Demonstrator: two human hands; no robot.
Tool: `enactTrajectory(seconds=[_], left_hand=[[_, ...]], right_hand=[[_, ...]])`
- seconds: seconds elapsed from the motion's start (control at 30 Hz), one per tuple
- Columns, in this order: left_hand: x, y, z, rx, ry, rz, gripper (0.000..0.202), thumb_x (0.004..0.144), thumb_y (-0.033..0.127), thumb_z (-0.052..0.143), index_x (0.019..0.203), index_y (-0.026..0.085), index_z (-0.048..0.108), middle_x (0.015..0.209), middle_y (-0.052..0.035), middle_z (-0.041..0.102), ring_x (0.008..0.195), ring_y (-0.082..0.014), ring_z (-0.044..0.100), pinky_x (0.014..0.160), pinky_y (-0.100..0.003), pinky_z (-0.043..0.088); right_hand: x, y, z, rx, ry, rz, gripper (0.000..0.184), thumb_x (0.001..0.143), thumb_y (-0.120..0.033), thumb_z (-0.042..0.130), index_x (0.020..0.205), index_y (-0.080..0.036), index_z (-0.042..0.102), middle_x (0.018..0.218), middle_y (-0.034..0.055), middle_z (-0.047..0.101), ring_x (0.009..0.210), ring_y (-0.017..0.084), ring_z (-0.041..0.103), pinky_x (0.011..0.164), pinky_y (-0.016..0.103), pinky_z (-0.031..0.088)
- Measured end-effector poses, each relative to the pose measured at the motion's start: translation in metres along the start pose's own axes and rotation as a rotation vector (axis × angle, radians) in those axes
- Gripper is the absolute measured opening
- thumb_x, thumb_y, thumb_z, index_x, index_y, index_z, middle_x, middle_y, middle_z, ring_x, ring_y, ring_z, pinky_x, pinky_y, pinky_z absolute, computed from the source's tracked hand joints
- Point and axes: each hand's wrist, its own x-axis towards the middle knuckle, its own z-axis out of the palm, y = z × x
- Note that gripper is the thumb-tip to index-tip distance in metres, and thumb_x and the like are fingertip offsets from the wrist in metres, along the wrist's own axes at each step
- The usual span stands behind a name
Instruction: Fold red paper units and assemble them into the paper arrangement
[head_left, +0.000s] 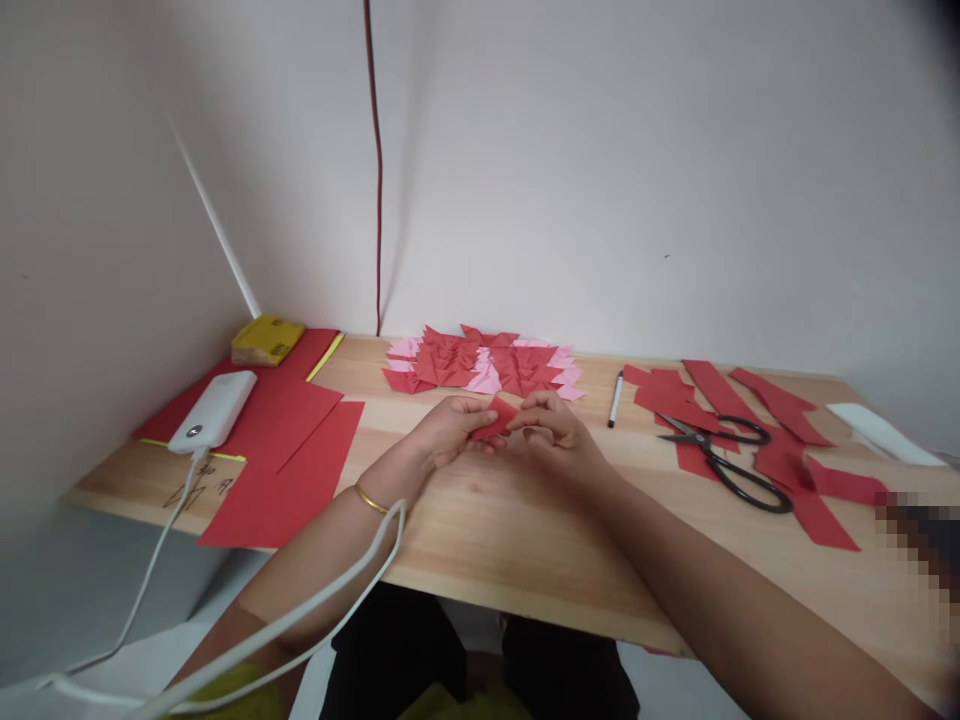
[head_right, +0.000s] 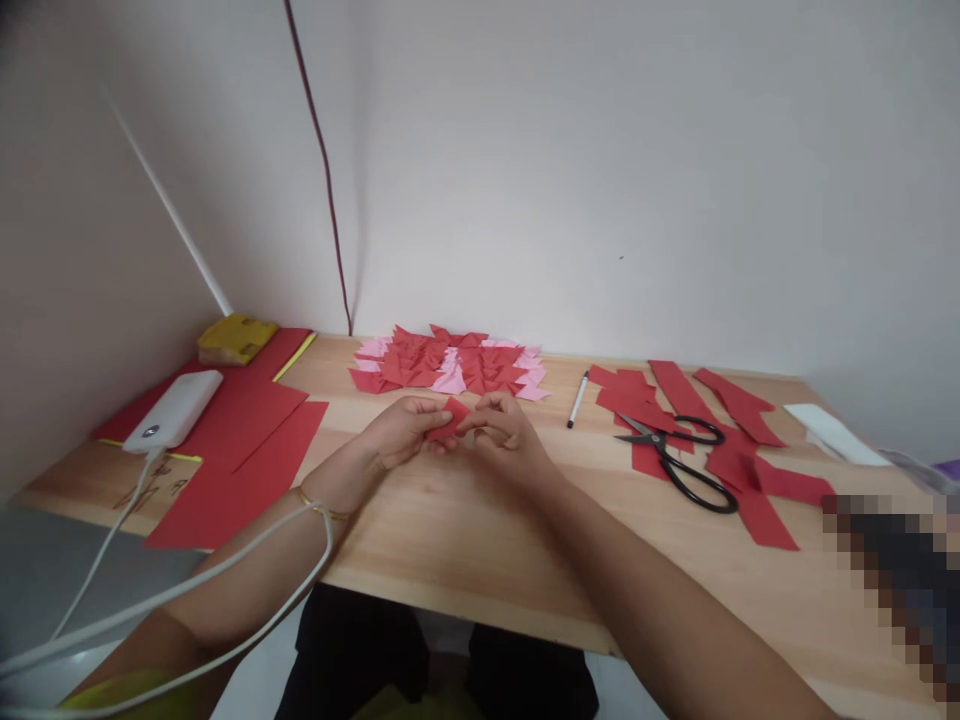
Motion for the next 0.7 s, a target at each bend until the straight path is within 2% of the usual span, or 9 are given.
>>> enactTrajectory(seconds=[0.07, 0.17, 0.23, 0.3, 0.43, 0.57, 0.7], left_hand=[[0.0, 0.0, 0.001, 0.065, 0.002, 0.001, 0.026, 0.071, 0.028, 0.071, 0.089, 0.01, 0.069, 0.075, -0.0093, 0.069, 0.056, -0.0126, 0.063, 0.049, -0.021, 0.046], [-0.001, 0.001, 0.006, 0.205, -0.002, 0.021, 0.018, 0.073, 0.026, 0.069, 0.08, 0.009, 0.068, 0.062, -0.0055, 0.066, 0.052, -0.0119, 0.06, 0.047, -0.02, 0.044], [-0.003, 0.003, 0.009, 0.285, -0.004, 0.057, 0.015, 0.073, 0.025, 0.068, 0.075, 0.009, 0.067, 0.056, -0.0033, 0.063, 0.049, -0.0106, 0.058, 0.047, -0.02, 0.043], [-0.004, 0.004, 0.012, 0.317, 0.027, 0.112, 0.014, 0.073, 0.024, 0.068, 0.078, 0.01, 0.068, 0.055, -0.0016, 0.062, 0.049, -0.009, 0.056, 0.049, -0.02, 0.043], [-0.004, 0.006, 0.014, 0.213, 0.137, 0.244, 0.026, 0.067, 0.024, 0.073, 0.089, 0.01, 0.068, 0.061, -0.0012, 0.063, 0.054, -0.0083, 0.056, 0.055, -0.02, 0.045], [-0.004, 0.006, 0.015, 0.114, 0.213, 0.341, 0.03, 0.062, 0.026, 0.077, 0.084, 0.01, 0.066, 0.06, -0.0009, 0.063, 0.054, -0.009, 0.057, 0.058, -0.022, 0.046], [-0.004, 0.005, 0.016, 0.118, 0.248, 0.365, 0.029, 0.062, 0.028, 0.078, 0.083, 0.011, 0.067, 0.059, 0.0001, 0.062, 0.052, -0.0092, 0.056, 0.058, -0.023, 0.047]], right_hand=[[0.0, -0.004, -0.002, 0.021, 0.009, 0.051, 0.018, 0.081, -0.028, 0.054, 0.09, -0.022, 0.068, 0.096, 0.0069, 0.057, 0.088, 0.019, 0.054, 0.076, 0.034, 0.045], [0.0, -0.006, -0.001, 0.029, 0.033, 0.197, 0.028, 0.084, -0.039, 0.053, 0.1, -0.019, 0.064, 0.095, 0.0072, 0.062, 0.084, 0.019, 0.057, 0.073, 0.032, 0.045], [0.0, -0.006, 0.001, 0.018, -0.01, 0.252, 0.031, 0.084, -0.043, 0.052, 0.099, -0.018, 0.064, 0.093, 0.0068, 0.065, 0.08, 0.018, 0.058, 0.07, 0.03, 0.045], [0.0, -0.006, 0.002, 0.013, -0.057, 0.243, 0.03, 0.086, -0.044, 0.05, 0.093, -0.018, 0.065, 0.087, 0.0053, 0.067, 0.077, 0.018, 0.058, 0.068, 0.029, 0.044], [0.002, -0.01, 0.001, 0.04, 0.011, 0.26, 0.029, 0.086, -0.044, 0.049, 0.082, -0.019, 0.062, 0.075, 0.0025, 0.064, 0.069, 0.015, 0.055, 0.062, 0.026, 0.042], [0.003, -0.013, -0.001, 0.107, 0.035, 0.29, 0.028, 0.084, -0.044, 0.051, 0.077, -0.019, 0.059, 0.073, 0.0012, 0.062, 0.067, 0.015, 0.053, 0.061, 0.025, 0.04], [0.003, -0.013, -0.001, 0.144, 0.027, 0.283, 0.027, 0.084, -0.043, 0.051, 0.074, -0.019, 0.057, 0.071, 0.0006, 0.059, 0.067, 0.014, 0.051, 0.062, 0.025, 0.039]])
